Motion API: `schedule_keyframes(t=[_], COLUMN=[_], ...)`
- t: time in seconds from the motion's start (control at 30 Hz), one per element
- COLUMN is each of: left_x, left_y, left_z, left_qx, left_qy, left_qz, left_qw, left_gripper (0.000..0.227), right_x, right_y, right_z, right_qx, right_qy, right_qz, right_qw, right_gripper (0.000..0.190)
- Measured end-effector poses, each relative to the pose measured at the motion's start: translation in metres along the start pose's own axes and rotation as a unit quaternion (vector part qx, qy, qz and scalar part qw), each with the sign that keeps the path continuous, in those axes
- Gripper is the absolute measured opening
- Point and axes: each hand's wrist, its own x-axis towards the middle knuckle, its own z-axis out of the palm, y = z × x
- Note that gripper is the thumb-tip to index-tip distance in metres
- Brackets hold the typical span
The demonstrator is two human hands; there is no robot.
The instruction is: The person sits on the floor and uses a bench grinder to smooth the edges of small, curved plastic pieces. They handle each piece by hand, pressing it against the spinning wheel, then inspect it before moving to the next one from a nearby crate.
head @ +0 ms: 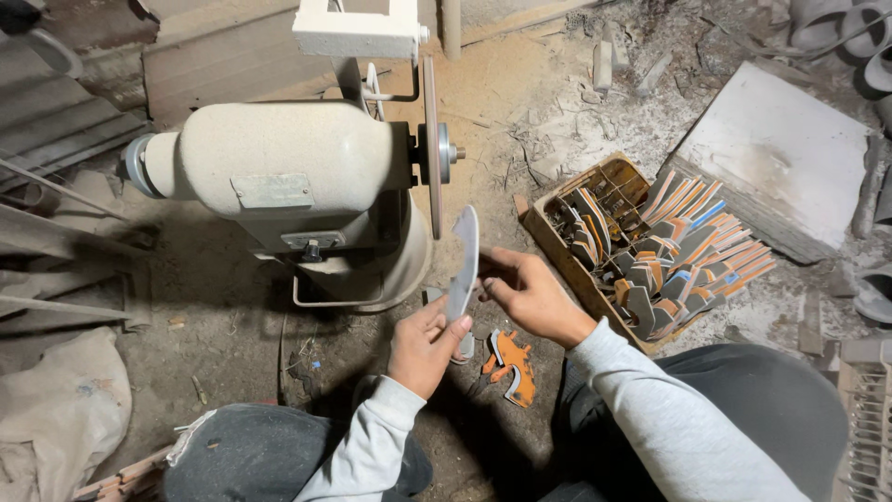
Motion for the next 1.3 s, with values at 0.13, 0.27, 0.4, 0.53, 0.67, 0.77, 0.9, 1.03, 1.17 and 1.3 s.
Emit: schedule_keyframes(t=[0.13,0.27,0.4,0.53,0.67,0.77,0.9,1.03,1.17,1.3], left_x=[0.022,0.043,0.065,0.075,0.067,0.03,-0.003,-0.009,-0.014,-0.01], left_y=[0.005,0.017,0.017,0.017,0.011,0.0,0.001,0.005,0.003,0.0], left_z=[-0.005,-0.01,-0.01,-0.013,-0.015,-0.017,-0.021,-0.021,-0.023,-0.025], left_qx=[-0.024,-0.1,-0.165,-0.197,-0.188,-0.016,0.354,0.354,0.371,0.378], left_qy=[0.003,0.02,0.023,0.012,0.006,-0.007,0.089,0.085,0.068,0.026], left_qz=[-0.016,-0.03,-0.053,-0.071,-0.063,-0.042,0.0,0.122,0.181,0.134], left_qw=[1.0,0.994,0.985,0.978,0.98,0.999,0.931,0.923,0.908,0.916], left_gripper=[0.033,0.034,0.034,0.033,0.032,0.029,0.049,0.049,0.049,0.048], right_x=[0.014,0.038,0.06,0.073,0.065,0.035,0.005,-0.01,-0.023,-0.022], right_y=[0.001,-0.005,-0.009,-0.005,-0.003,0.007,0.019,0.015,0.002,0.011], right_z=[0.008,0.014,0.012,0.012,0.015,0.015,-0.018,-0.027,-0.008,0.01], right_qx=[-0.144,-0.19,-0.193,-0.21,-0.198,-0.211,-0.202,-0.304,-0.412,-0.489], right_qy=[0.042,0.066,0.069,0.076,0.07,0.027,-0.085,0.062,0.124,0.089], right_qz=[-0.192,-0.223,-0.198,-0.193,-0.182,-0.222,-0.077,-0.097,-0.244,-0.292], right_qw=[0.97,0.954,0.958,0.955,0.961,0.951,0.973,0.946,0.869,0.817], right_gripper=[0.058,0.061,0.063,0.064,0.064,0.058,0.048,0.04,0.053,0.055])
